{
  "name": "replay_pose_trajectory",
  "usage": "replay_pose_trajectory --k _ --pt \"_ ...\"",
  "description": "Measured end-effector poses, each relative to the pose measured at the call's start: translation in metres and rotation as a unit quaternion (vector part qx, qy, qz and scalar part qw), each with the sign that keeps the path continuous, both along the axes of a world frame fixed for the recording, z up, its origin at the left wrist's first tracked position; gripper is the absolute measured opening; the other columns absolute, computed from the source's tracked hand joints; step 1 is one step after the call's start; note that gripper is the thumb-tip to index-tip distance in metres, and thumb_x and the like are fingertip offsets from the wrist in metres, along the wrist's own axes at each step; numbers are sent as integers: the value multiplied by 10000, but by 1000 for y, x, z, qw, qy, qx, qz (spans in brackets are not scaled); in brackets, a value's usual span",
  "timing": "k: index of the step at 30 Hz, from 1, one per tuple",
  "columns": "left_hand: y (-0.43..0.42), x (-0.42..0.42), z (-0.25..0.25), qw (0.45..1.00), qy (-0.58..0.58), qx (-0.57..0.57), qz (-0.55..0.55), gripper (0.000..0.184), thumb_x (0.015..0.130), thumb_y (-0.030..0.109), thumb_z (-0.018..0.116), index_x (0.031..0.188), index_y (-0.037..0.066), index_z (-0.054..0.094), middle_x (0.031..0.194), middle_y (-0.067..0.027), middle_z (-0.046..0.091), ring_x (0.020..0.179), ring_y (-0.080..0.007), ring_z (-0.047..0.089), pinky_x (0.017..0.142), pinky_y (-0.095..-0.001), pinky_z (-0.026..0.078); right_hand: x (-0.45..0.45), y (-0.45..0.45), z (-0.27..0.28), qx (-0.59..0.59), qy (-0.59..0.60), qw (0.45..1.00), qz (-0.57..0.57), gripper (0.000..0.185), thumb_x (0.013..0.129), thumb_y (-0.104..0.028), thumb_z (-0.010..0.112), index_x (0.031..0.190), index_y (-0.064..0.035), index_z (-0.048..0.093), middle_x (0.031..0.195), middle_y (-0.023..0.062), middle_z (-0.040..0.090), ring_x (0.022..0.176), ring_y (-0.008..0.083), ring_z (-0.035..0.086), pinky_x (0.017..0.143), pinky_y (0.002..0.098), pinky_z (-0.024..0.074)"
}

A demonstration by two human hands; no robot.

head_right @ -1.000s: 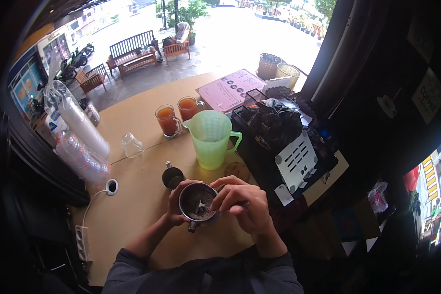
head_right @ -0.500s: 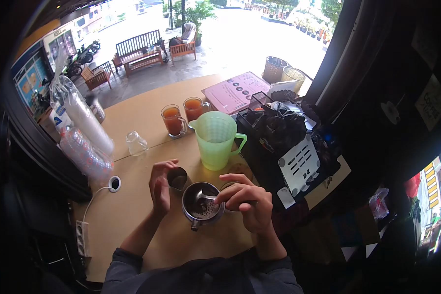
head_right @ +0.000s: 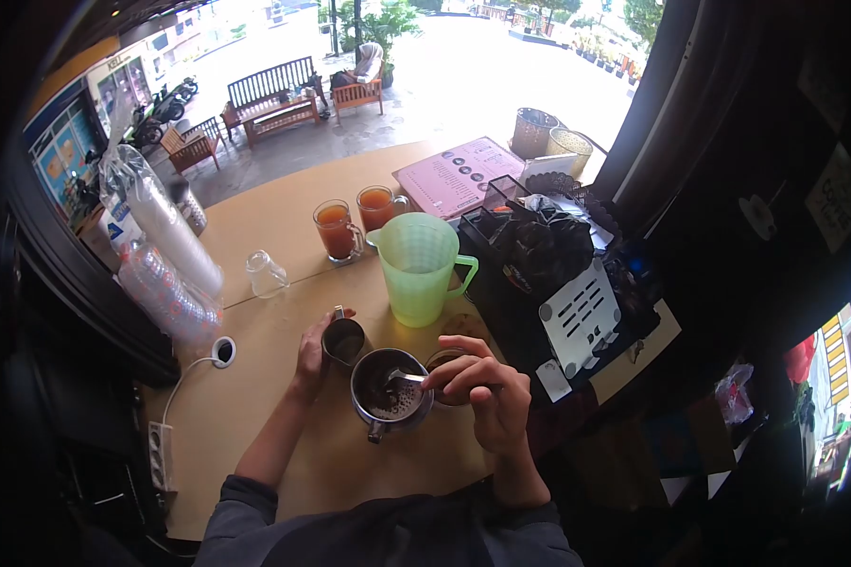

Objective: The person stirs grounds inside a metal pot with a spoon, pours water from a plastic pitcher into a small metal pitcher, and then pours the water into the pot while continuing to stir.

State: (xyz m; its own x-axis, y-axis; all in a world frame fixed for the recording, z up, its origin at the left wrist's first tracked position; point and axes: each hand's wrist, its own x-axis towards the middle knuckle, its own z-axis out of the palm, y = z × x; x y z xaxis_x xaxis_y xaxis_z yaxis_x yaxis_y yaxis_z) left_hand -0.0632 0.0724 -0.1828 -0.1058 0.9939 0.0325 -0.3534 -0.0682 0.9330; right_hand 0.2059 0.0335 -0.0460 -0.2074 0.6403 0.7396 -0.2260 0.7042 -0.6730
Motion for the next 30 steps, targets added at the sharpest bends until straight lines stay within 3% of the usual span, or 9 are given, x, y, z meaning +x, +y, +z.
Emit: replay_pose_trajectory --k 1,7,14,26,30 --pt "0 5 7 997 -63 -32 12 328 995 239 477 1032 -34 654 978 -88 675 847 -129 635 796 -265 515 1 0 0 0 0 1000 0 463 997 -407 443 807 -5 572 634 120 644 753 258 705 980 523 421" --pt "13 -1 -4 983 -134 -122 42 212 941 199 597 956 0 670 890 -65 686 746 -125 656 685 -261 547 3 -4 0 12 4 999 -47 485 1020 -424 357 791 -28 516 675 180 641 675 265 679 944 569 421" --pt "14 -1 2 984 -117 -108 76 208 939 184 612 866 5 688 803 -56 687 669 -123 654 644 -247 547 4 -4 -11 -7 22 998 -58 479 1022 -424 342 819 -23 509 672 167 622 676 275 677 939 574 422" --pt "16 12 126 995 -65 39 64 230 950 193 598 903 -7 701 837 -69 693 700 -101 659 640 -233 537 0 -6 -15 -35 56 997 -33 447 1023 -388 379 837 -16 543 716 168 668 748 246 693 988 538 416" --pt "12 23 150 996 -47 81 14 248 954 197 591 915 -20 705 830 -63 686 686 -81 642 622 -215 527 1 -6 -15 -40 54 997 -31 446 1024 -386 375 840 -17 544 715 168 669 758 244 694 1001 539 404"
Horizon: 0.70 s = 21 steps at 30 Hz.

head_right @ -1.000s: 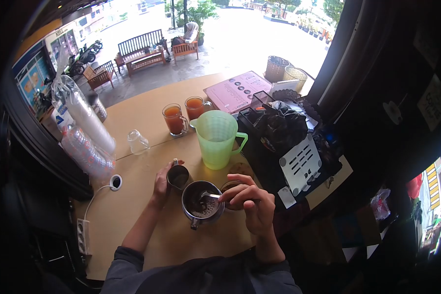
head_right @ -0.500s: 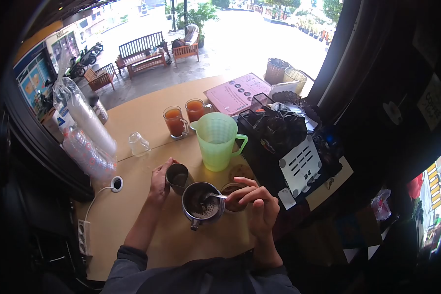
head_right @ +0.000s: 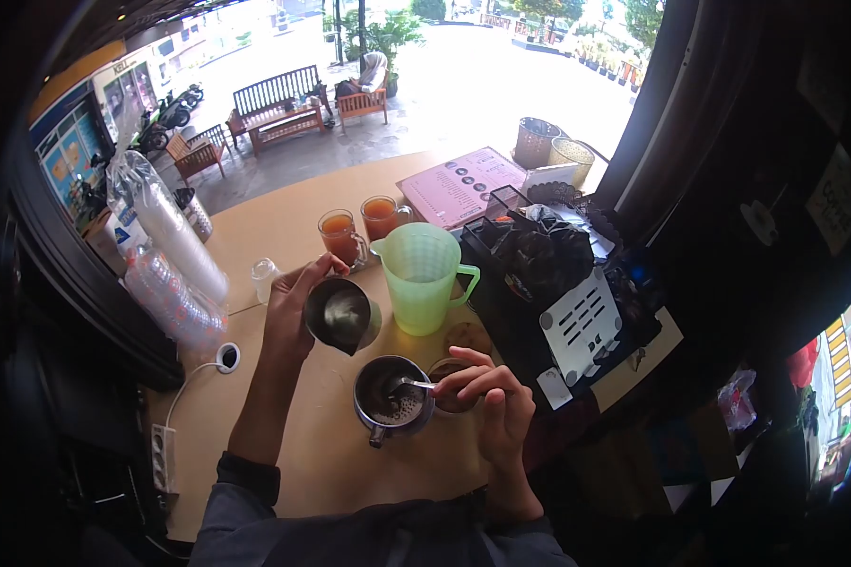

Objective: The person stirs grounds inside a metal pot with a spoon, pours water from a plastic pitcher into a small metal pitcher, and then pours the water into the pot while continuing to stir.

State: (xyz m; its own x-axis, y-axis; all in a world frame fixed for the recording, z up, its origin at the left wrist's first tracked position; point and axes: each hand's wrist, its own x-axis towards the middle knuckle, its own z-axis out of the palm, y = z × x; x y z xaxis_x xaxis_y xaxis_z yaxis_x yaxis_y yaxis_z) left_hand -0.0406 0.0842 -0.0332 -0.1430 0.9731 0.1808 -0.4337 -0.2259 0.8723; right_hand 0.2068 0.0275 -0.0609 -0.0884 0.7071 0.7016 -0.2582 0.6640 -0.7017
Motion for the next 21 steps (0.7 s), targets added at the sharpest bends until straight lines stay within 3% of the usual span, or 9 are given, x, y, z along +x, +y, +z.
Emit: replay_pose_trajectory --k 3,6,10,13,15,18,21 --pt "-5 9 10 997 64 32 -5 263 954 214 583 911 -21 692 852 -66 673 733 -75 619 675 -213 514 0 -1 0 -3 -3 1000 -3 445 1025 -384 373 840 -17 544 713 168 669 765 243 695 1014 542 390" --pt "-7 16 16 997 53 56 -21 264 957 200 586 929 -27 717 831 -45 669 704 -63 606 633 -194 508 1 0 0 0 -4 1000 -2 445 1026 -383 372 841 -16 543 710 170 669 766 243 696 1024 544 377" --pt "-6 16 14 995 63 68 -43 274 960 202 583 916 -33 716 844 -53 663 746 -68 580 664 -209 507 0 -2 2 -6 -4 1000 -1 443 1027 -379 370 841 -16 542 710 174 669 769 245 697 1027 544 373" --pt "-7 18 16 992 90 81 -37 279 961 196 581 914 -46 712 853 -66 653 793 -85 552 701 -231 505 1 -2 2 -3 -4 1000 0 442 1027 -378 371 843 -16 543 695 168 662 771 247 699 1027 544 374" --pt "-8 22 18 992 79 99 -29 299 961 196 562 866 -59 686 849 -103 636 870 -164 594 823 -302 481 1 -2 2 -2 -6 1000 3 445 1026 -381 374 842 -15 546 681 159 653 770 248 699 1025 544 377" --pt "-10 23 24 983 135 124 -12 311 955 186 566 812 -66 678 827 -103 623 887 -186 582 856 -332 456 0 -3 1 -6 -7 1000 1 449 1025 -385 375 840 -14 549 673 154 646 766 250 699 1025 547 376" --pt "-13 26 27 987 111 118 -18 322 949 175 567 756 -67 655 794 -97 614 868 -187 573 834 -333 451 -1 -4 1 -6 -7 1000 4 453 1025 -387 373 841 -14 552 683 157 650 770 251 698 1032 550 369"
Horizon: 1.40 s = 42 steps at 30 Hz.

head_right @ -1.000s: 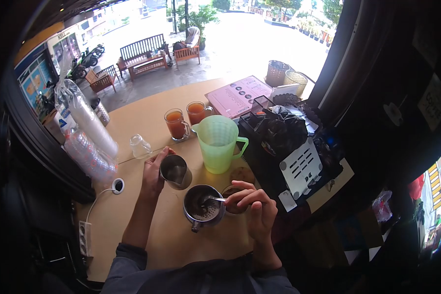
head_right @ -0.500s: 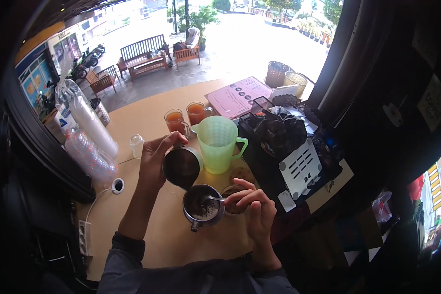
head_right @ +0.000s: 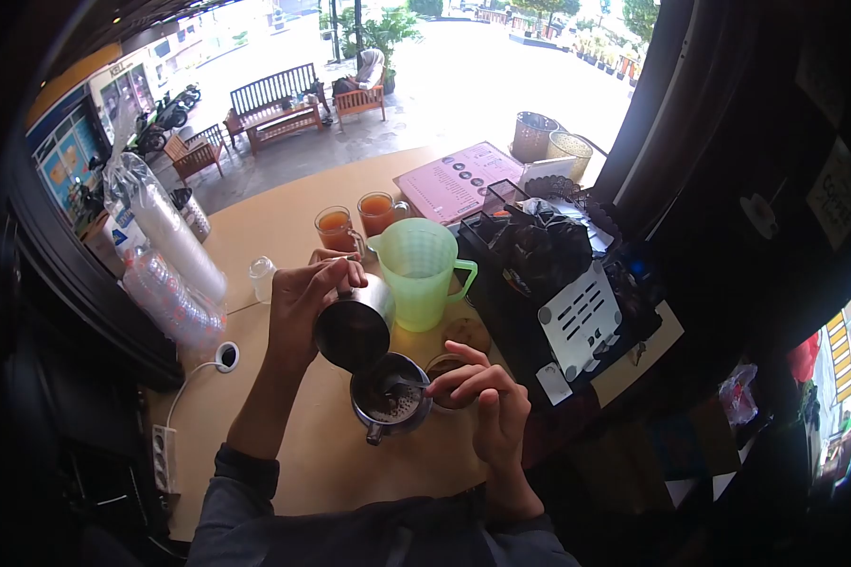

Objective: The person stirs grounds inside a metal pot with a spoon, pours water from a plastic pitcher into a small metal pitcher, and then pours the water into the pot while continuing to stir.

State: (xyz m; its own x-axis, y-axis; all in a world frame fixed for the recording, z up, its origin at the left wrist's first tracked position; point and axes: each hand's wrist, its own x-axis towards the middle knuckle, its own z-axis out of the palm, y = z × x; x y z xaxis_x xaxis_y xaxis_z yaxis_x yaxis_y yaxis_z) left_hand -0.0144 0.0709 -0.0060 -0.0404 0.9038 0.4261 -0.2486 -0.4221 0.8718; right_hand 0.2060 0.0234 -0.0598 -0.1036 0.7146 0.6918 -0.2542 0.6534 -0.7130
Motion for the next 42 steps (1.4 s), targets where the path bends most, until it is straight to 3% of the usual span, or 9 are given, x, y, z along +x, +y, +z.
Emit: replay_pose_trajectory --k 4,6,13,15,21,31,33,39,42 --pt "3 -5 -2 999 0 11 -33 236 953 125 582 901 -70 705 845 -97 654 929 -134 524 785 -298 505 -2 -2 1 1 4 1000 11 454 1024 -390 373 844 -14 553 695 161 657 777 251 696 1046 553 353" --pt "4 -5 -1 996 79 31 5 242 950 120 585 860 -66 712 828 -96 654 938 -137 518 770 -293 501 -1 -2 2 -3 8 1000 28 454 1022 -393 377 846 -15 555 717 171 666 780 250 695 1057 556 339" --pt "5 1 2 996 82 43 9 247 945 128 595 843 -62 715 830 -84 666 935 -133 509 752 -274 491 -1 -2 0 -3 16 999 35 452 1020 -394 381 840 -18 554 755 194 679 779 252 694 1059 560 333" --pt "3 7 6 999 35 9 23 337 941 160 573 692 -58 634 742 -113 608 872 -193 543 811 -330 441 -3 -2 1 13 -14 1000 21 463 1016 -405 388 824 -20 561 765 196 683 778 251 692 1054 562 334" --pt "5 6 4 998 47 23 28 345 935 161 586 678 -66 620 777 -118 592 834 -196 566 799 -333 447 -2 -2 1 27 -36 997 70 433 1009 -367 418 814 -13 573 793 198 694 781 256 692 1036 553 346" --pt "2 6 6 999 36 5 24 335 933 155 592 687 -69 628 797 -122 583 823 -194 574 788 -332 453 -1 3 -1 8 6 998 64 457 1008 -400 409 802 -22 563 785 190 696 752 240 689 1015 524 359" --pt "3 6 6 999 33 -4 22 336 935 160 593 691 -68 633 796 -120 585 825 -192 574 790 -329 451 -6 5 5 47 -55 997 32 458 1012 -400 399 793 -31 557 771 183 696 736 228 687 1007 512 362" --pt "3 7 6 999 40 4 28 339 937 169 594 696 -65 638 787 -116 594 832 -187 577 802 -331 447 0 4 -5 16 1 1000 20 466 1014 -406 388 780 -40 556 756 171 697 727 221 687 1012 511 347" --pt "2 8 7 999 43 9 28 339 937 169 592 692 -61 638 780 -111 600 831 -186 576 809 -331 448 -4 5 -1 64 -47 996 42 453 1013 -396 395 780 -45 564 767 158 702 719 222 685 1004 505 347"
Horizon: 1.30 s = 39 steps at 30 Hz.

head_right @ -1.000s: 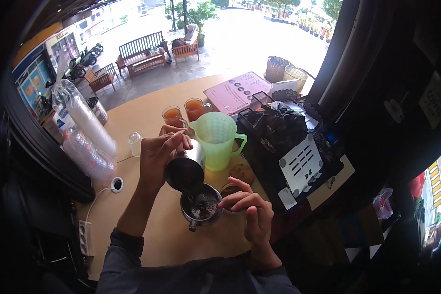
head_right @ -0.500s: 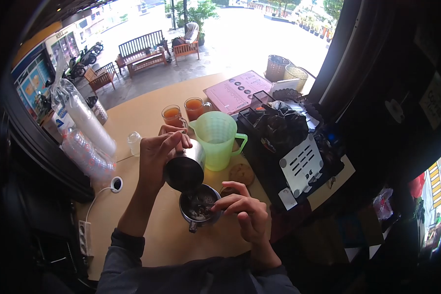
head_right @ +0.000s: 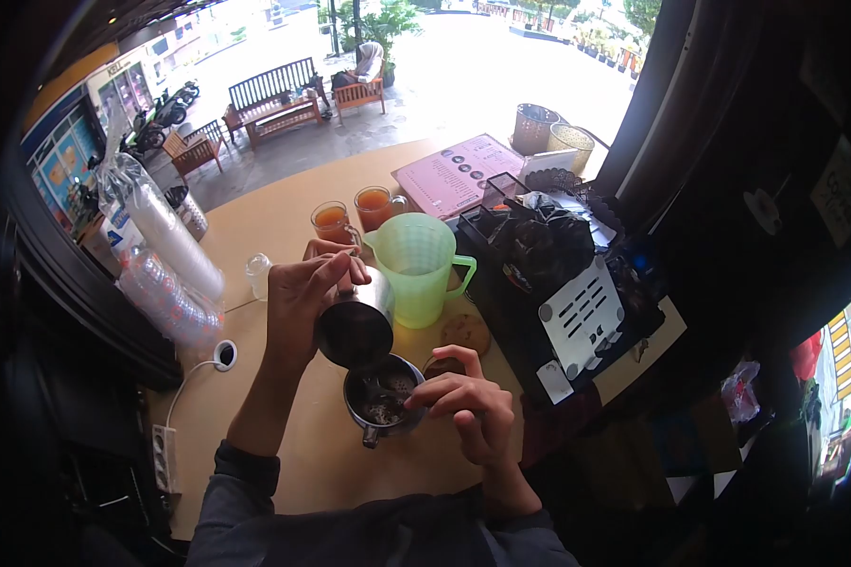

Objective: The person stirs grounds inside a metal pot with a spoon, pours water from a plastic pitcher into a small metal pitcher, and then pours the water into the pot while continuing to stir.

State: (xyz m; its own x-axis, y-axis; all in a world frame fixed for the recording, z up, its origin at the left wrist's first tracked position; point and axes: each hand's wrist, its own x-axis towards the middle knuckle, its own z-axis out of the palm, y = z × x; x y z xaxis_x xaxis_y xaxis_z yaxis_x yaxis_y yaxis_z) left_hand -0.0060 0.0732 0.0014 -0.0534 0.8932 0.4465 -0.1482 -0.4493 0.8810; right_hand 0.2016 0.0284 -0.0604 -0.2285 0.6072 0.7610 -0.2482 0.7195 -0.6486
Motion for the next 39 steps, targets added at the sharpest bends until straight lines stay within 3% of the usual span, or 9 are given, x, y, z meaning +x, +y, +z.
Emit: replay_pose_trajectory --k 4,6,17,19,21,25,27,29,39 --pt "-2 1 1 1000 0 -4 2 331 936 169 591 704 -60 643 778 -105 603 836 -185 576 816 -332 449 4 -1 -3 -46 42 998 -2 434 1010 -381 407 785 -49 573 767 148 707 712 224 683 995 499 349" --pt "-1 0 1 1000 14 3 4 315 935 165 592 727 -64 650 800 -111 605 845 -183 579 821 -331 450 -1 1 2 11 6 999 -47 425 1007 -382 414 797 -51 578 763 138 710 697 215 680 967 481 360" --pt "2 -2 -2 999 -23 -22 -9 296 940 148 595 789 -98 661 851 -119 604 856 -178 583 826 -320 456 4 -2 -3 40 -37 998 -40 393 999 -371 444 803 -66 596 811 125 724 727 200 697 895 436 369" --pt "5 -5 -6 1000 -15 -24 -9 288 940 144 596 792 -95 662 853 -123 604 851 -177 586 824 -320 457 8 -2 -4 -12 -2 1000 -20 392 998 -369 446 806 -64 600 828 127 726 733 200 696 898 438 367" --pt "8 -9 -12 996 -56 -24 -61 249 943 152 606 873 -62 714 875 -85 667 936 -122 519 770 -273 508 5 -1 1 0 -14 999 -32 395 998 -370 445 805 -62 599 825 128 725 735 201 696 904 439 362" --pt "8 -9 -11 998 -35 -11 -49 242 940 157 613 882 -51 720 878 -78 665 936 -117 507 758 -257 497 7 -2 5 -6 -47 999 -3 395 999 -368 442 796 -62 588 804 123 721 734 205 692 916 442 350" --pt "2 -4 -3 1000 14 -14 -7 276 931 166 606 793 -59 689 807 -117 646 957 -179 520 863 -339 436 9 0 4 -11 -23 1000 -17 385 999 -360 445 793 -65 583 794 117 719 733 206 692 907 439 351" --pt "0 -3 0 1000 21 -17 -3 278 931 166 603 788 -54 692 804 -116 653 961 -178 517 870 -340 431 8 1 6 -16 -1 999 -30 375 1000 -351 449 791 -67 578 784 111 716 732 207 692 899 437 352" --pt "2 -4 -1 998 69 -1 17 278 935 169 600 792 -50 695 813 -105 663 971 -157 503 830 -320 451 4 -13 29 139 -140 971 -137 372 962 -392 526 798 -60 570 780 80 692 633 194 666 832 436 354"
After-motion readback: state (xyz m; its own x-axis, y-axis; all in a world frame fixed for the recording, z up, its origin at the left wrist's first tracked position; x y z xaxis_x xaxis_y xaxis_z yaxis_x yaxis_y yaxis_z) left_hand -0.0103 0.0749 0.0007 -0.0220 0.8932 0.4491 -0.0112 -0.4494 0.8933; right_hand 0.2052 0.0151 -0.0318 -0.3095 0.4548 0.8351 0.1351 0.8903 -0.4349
